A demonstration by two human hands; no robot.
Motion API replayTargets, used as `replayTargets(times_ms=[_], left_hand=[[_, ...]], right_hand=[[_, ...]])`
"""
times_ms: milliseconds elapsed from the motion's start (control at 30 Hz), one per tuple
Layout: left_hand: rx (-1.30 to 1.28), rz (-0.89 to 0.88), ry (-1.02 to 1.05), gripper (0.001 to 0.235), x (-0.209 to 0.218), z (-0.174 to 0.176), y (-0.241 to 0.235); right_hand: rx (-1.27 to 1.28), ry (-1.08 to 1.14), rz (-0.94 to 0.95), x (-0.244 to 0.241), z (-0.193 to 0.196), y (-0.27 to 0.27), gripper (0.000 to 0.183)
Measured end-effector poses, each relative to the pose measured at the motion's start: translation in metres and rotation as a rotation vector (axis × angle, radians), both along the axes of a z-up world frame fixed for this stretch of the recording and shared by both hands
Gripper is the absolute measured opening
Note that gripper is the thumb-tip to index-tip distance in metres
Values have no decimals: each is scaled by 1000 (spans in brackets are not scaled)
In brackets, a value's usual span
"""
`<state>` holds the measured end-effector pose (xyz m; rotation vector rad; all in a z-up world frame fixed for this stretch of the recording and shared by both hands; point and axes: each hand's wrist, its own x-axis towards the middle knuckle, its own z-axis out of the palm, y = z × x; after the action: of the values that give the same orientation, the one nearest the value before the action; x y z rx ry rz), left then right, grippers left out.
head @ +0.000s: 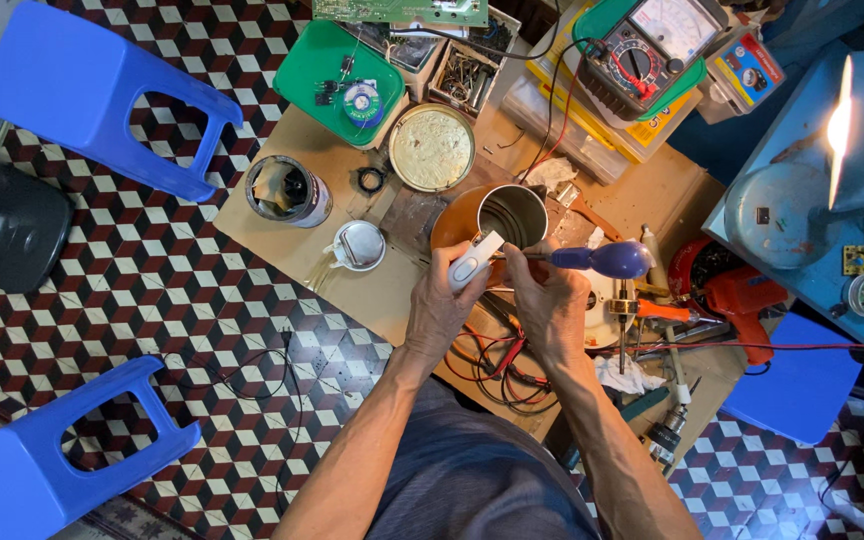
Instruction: The person assembles an orange electric kettle by attaching a white plastic handle to the kettle body. They use a cordless drill to drive screws into the handle and kettle, and a screwdriver to tighten additional screws. The person repeatedly positions and secures the handle throughout the clip.
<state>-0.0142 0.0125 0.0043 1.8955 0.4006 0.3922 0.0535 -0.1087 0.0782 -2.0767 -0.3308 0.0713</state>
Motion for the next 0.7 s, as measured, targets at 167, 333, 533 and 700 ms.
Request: replayTargets(times_ms=[167, 333, 533, 700], left_hand=[[-17, 11, -9, 43, 2, -6, 0], [-19, 3, -21, 42, 2, -3, 2], [-10, 14, -15, 42, 2, 3, 0], [-19, -13, -23, 41, 0, 0, 1]], right_hand=[[102, 58, -38, -6, 2, -14, 15], [-5, 69, -49, -3, 2, -37, 10], [27, 217, -75, -9, 0, -50, 11], [179, 177, -45, -8, 8, -42, 13]])
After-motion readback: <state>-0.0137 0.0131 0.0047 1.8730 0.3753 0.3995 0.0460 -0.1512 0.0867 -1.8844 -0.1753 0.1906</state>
